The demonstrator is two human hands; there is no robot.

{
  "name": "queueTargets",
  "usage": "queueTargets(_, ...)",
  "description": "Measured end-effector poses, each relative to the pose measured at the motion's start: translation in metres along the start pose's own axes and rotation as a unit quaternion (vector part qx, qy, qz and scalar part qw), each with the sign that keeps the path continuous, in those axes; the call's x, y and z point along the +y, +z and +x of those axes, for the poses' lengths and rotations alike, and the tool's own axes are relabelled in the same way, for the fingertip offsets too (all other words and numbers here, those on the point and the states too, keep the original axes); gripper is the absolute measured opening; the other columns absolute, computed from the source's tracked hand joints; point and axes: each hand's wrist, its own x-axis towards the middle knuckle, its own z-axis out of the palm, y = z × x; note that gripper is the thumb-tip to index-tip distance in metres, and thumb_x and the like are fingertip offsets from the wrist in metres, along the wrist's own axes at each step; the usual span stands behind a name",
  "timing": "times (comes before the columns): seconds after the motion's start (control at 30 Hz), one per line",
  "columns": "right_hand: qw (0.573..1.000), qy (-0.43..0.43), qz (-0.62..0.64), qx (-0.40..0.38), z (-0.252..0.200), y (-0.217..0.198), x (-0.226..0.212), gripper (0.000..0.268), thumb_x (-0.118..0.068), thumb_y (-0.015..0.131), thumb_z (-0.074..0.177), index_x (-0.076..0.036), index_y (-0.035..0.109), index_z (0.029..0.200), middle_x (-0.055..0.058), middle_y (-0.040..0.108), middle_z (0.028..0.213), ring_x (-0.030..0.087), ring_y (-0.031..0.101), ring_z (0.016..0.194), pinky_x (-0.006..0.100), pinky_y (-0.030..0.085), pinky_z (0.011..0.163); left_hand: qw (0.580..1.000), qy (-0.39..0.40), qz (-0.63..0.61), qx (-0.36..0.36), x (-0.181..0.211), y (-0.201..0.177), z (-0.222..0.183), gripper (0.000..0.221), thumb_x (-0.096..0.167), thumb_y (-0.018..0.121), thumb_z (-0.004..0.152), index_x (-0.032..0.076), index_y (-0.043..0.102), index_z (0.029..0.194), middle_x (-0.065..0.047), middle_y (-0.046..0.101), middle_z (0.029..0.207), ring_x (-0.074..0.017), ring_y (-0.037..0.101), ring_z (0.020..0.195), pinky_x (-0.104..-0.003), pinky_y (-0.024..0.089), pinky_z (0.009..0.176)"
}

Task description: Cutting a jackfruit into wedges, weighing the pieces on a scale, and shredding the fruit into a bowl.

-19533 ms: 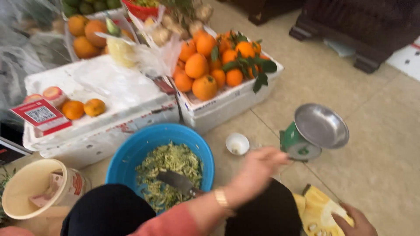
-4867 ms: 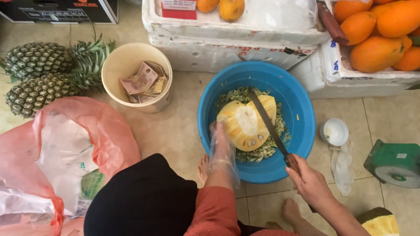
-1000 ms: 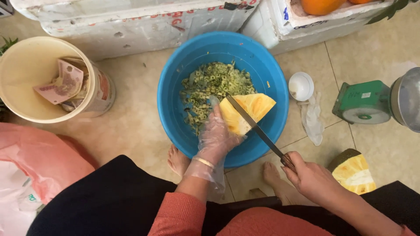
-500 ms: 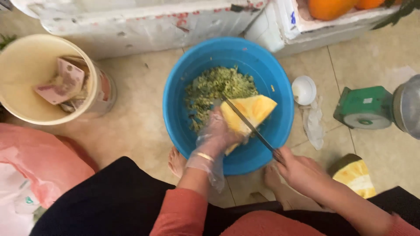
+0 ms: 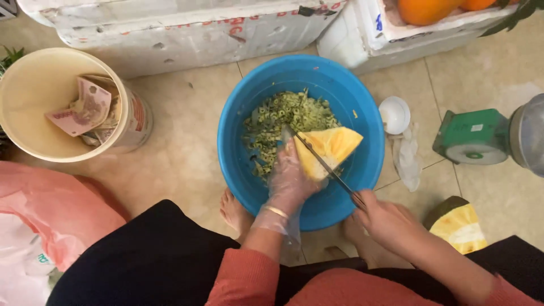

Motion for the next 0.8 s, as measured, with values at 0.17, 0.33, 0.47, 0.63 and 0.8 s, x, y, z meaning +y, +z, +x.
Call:
queueTargets(0.17, 0.999, 0.012, -0.025, 0.031, 0.02, 0.049, 0.051, 0.04, -0.051, 0.042, 0.098, -0.03, 0.039, 0.132, 0.007, 0.078, 0.113, 0.037, 0.074, 0.102, 0.048, 0.057, 0.086, 0.99, 0.099, -0.01, 0.102, -0.012, 0.015, 0.005, 0.143, 0.029, 0.093, 0.061, 0.007, -0.003, 0.165, -0.024, 0.043, 0.146, -0.0405, 0.059, 0.116, -0.045, 0.058, 0.091)
queueTargets(0.33, 0.997, -0.042, 0.034, 0.049, 0.075, 0.049, 0.022, 0.028, -0.038, 0.039, 0.101, -0.012, 0.045, 0.108, 0.026, 0.074, 0.097, 0.051, 0.071, 0.097, 0.06, 0.053, 0.086, 0.999, 0.001, 0.026, 0.023, -0.016, 0.021, 0.034, 0.139, 0.032, 0.093, 0.06, 0.024, 0.005, 0.168, -0.016, 0.037, 0.15, -0.0441, 0.046, 0.136, -0.067, 0.048, 0.1)
queueTargets(0.47, 0.998, -0.024, 0.056, 0.024, 0.034, 0.023, 0.005, 0.029, -0.034, 0.04, 0.101, -0.008, 0.049, 0.109, 0.031, 0.074, 0.101, 0.052, 0.07, 0.103, 0.06, 0.053, 0.088, 0.999, -0.009, 0.033, 0.003, -0.009, 0.016, 0.034, 0.128, 0.035, 0.084, 0.067, 0.025, 0.006, 0.168, -0.013, 0.037, 0.15, -0.0407, 0.046, 0.137, -0.065, 0.048, 0.099)
queueTargets(0.63, 1.0, -0.003, 0.031, 0.004, 0.067, 0.06, 0.028, 0.032, -0.041, 0.043, 0.101, -0.012, 0.047, 0.113, 0.029, 0.074, 0.105, 0.05, 0.07, 0.107, 0.06, 0.053, 0.093, 0.999, 0.012, 0.04, 0.008, -0.015, 0.016, 0.042, 0.126, 0.033, 0.08, 0.067, 0.024, 0.005, 0.168, -0.016, 0.039, 0.149, -0.0431, 0.048, 0.136, -0.065, 0.048, 0.099)
queueTargets(0.8, 0.993, -0.027, 0.112, 0.035, 0.082, 0.058, 0.025, 0.031, -0.035, 0.043, 0.1, -0.008, 0.048, 0.114, 0.026, 0.073, 0.122, 0.049, 0.069, 0.113, 0.059, 0.052, 0.096, 0.999, 0.008, 0.029, 0.021, -0.014, 0.016, 0.052, 0.133, 0.035, 0.083, 0.062, 0.027, 0.002, 0.168, -0.016, 0.044, 0.147, -0.041, 0.049, 0.137, -0.061, 0.047, 0.104)
